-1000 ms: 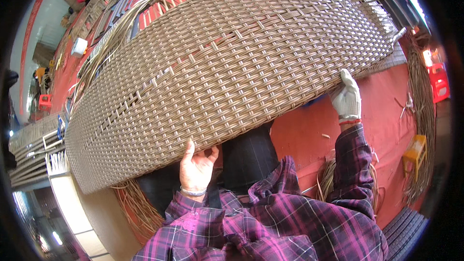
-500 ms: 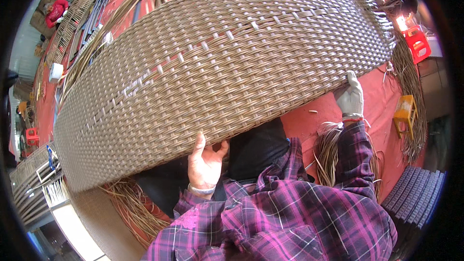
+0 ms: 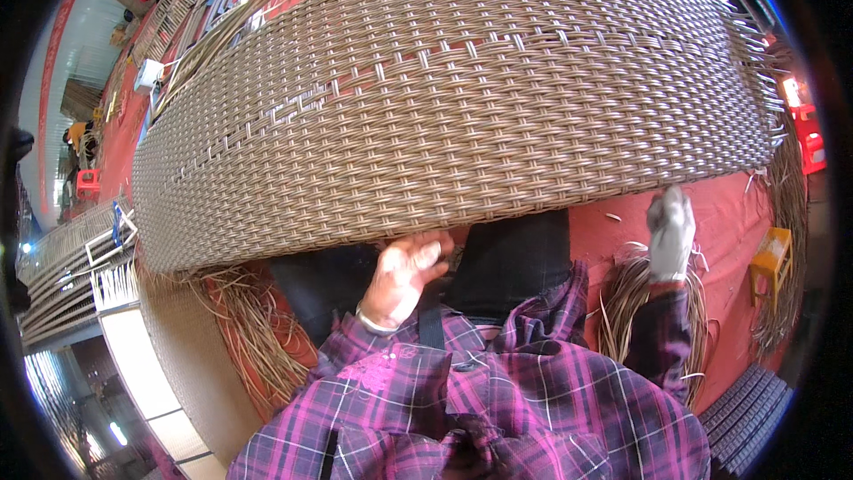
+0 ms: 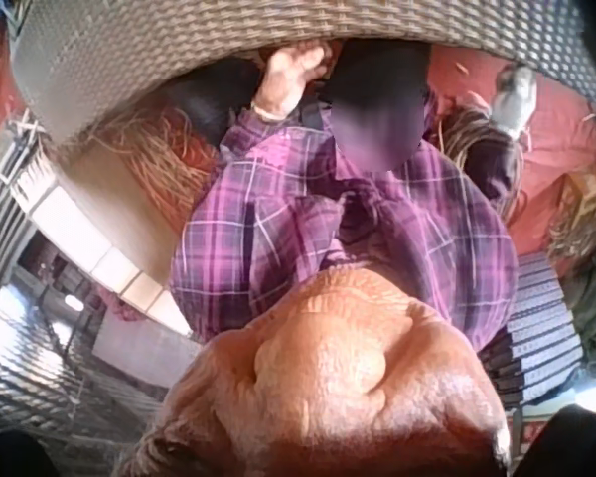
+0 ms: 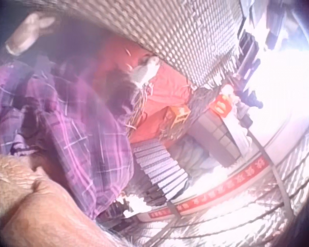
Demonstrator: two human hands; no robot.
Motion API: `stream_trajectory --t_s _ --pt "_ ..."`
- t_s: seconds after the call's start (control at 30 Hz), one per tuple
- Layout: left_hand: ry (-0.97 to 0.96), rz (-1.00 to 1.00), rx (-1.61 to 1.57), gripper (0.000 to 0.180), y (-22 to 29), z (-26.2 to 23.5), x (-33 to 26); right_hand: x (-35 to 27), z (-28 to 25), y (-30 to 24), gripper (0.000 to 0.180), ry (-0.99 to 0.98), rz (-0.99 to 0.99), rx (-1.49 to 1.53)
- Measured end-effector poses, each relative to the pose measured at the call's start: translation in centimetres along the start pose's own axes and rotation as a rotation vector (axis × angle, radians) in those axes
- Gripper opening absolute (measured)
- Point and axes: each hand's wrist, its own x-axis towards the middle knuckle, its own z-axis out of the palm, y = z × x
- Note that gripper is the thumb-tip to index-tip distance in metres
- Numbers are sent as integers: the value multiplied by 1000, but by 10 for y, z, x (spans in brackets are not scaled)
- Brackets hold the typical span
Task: The person weaves a large basket by hand, interlacing thin strips through a pre-formed frame. They repeatedly pass strips over and under the vertical ribs, pull them tight, and adjust the basket's position to continue the pattern.
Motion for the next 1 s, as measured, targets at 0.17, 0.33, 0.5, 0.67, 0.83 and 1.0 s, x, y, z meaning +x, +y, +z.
stream_trajectory --t_s 0.17,0.33,0.5,0.67,0.83,1.0 --pt "-77 230 473 17 25 -26 -30 -62 85 -15 11 -288 -353 -451" --pt "116 620 672 12 89 -45 -19 -61 188 -57 21 -529 -896 -816" --pt "385 1046 1283 11 144 -58 48 -44 286 -57 47 -639 -1235 -1097" --pt "495 1278 1613 15 178 -79 108 -27 336 -36 51 -634 -1252 -1117" --pt "444 1288 1790 18 195 -96 127 -26 354 -23 50 -644 -1266 -1092" --pt "292 1282 2062 16 207 -100 130 -27 367 -11 44 -469 -1343 -1090"
